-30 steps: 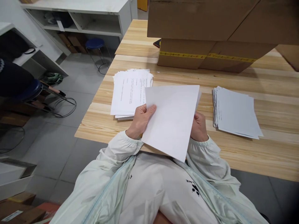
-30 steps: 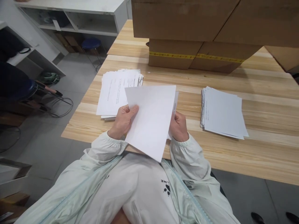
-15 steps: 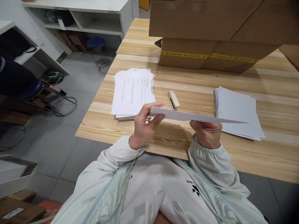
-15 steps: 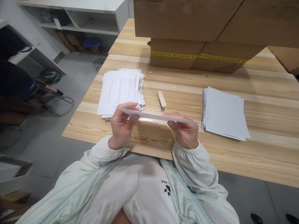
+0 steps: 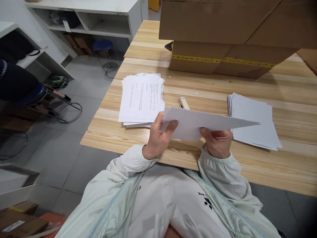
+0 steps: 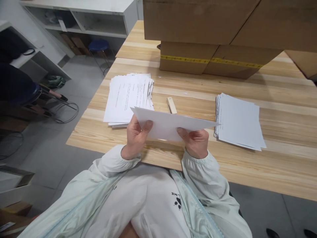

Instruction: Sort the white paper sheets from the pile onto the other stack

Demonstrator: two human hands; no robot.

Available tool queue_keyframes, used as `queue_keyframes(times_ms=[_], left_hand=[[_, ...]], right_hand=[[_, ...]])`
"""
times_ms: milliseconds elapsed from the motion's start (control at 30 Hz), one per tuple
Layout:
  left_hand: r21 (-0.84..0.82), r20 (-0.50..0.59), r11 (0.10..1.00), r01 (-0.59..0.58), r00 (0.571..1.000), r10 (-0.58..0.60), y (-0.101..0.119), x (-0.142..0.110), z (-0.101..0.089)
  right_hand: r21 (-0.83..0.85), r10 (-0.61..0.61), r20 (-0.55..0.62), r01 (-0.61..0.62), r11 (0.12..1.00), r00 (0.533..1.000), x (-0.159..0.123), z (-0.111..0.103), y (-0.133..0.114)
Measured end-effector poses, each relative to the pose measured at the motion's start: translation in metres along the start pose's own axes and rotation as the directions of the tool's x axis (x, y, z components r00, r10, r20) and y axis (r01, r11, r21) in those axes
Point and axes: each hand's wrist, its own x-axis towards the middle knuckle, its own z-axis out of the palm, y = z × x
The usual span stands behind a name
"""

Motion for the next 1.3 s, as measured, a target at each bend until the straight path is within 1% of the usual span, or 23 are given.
queue_keyframes(times_ms=[67, 167, 267, 433, 567, 633, 767, 900, 1033, 1133, 1233, 1300], left_hand=[[-0.021, 0.012, 1.000, -0.015, 1.000, 0.015, 0.003, 0.002, 0.002], [-0.038, 0.021, 0.998, -0.056, 0.998, 0.057, 0.005, 0.004, 0.006], [-0.015, 0.024, 0.996, -0.088, 0.996, 0.088, 0.004, 0.005, 0.008], [0.074, 0.033, 0.994, -0.080, 0.996, 0.078, -0.001, 0.005, 0.008], [0.107, 0.047, 0.990, -0.091, 0.995, 0.086, 0.001, 0.005, 0.011], [0.114, 0.047, 0.989, -0.094, 0.995, 0.089, 0.002, 0.004, 0.012], [0.102, 0.039, 0.988, -0.115, 0.993, 0.111, 0.002, 0.003, 0.014], [0.133, 0.033, 0.982, -0.134, 0.991, 0.131, 0.005, 0.002, 0.014], [0.183, 0.057, 0.964, -0.191, 0.981, 0.183, 0.010, 0.003, 0.014], [0.219, 0.075, 0.949, -0.228, 0.973, 0.217, 0.013, 0.004, 0.015], [0.275, 0.097, 0.920, -0.278, 0.960, 0.261, 0.015, 0.005, 0.016], [0.309, 0.117, 0.896, -0.319, 0.948, 0.297, 0.016, 0.006, 0.017]], right_hand=[[-0.001, -0.007, -0.027, 0.007, 1.000, 1.000, 0.002, 0.000, -0.001], [0.011, -0.038, -0.110, 0.039, 0.999, 0.993, 0.006, -0.001, -0.002], [0.009, -0.047, -0.154, 0.049, 0.999, 0.987, 0.009, -0.002, 0.000], [0.044, 0.010, -0.117, -0.004, 0.999, 0.993, 0.007, -0.004, 0.010], [0.066, 0.036, -0.081, -0.031, 0.997, 0.996, 0.005, -0.003, 0.009], [0.068, 0.042, -0.092, -0.036, 0.997, 0.995, 0.005, -0.001, 0.007], [0.076, 0.014, -0.152, -0.002, 0.997, 0.988, 0.006, 0.001, 0.004], [0.048, 0.008, -0.142, -0.001, 0.999, 0.990, 0.005, -0.001, 0.001], [0.055, 0.006, -0.098, 0.000, 0.998, 0.995, 0.005, -0.002, -0.001], [0.068, -0.001, -0.133, 0.010, 0.998, 0.991, 0.005, 0.000, -0.002], [0.045, -0.002, -0.181, 0.010, 0.999, 0.983, 0.006, 0.002, -0.006], [0.025, -0.006, -0.191, 0.011, 1.000, 0.982, 0.006, 0.001, -0.009]])
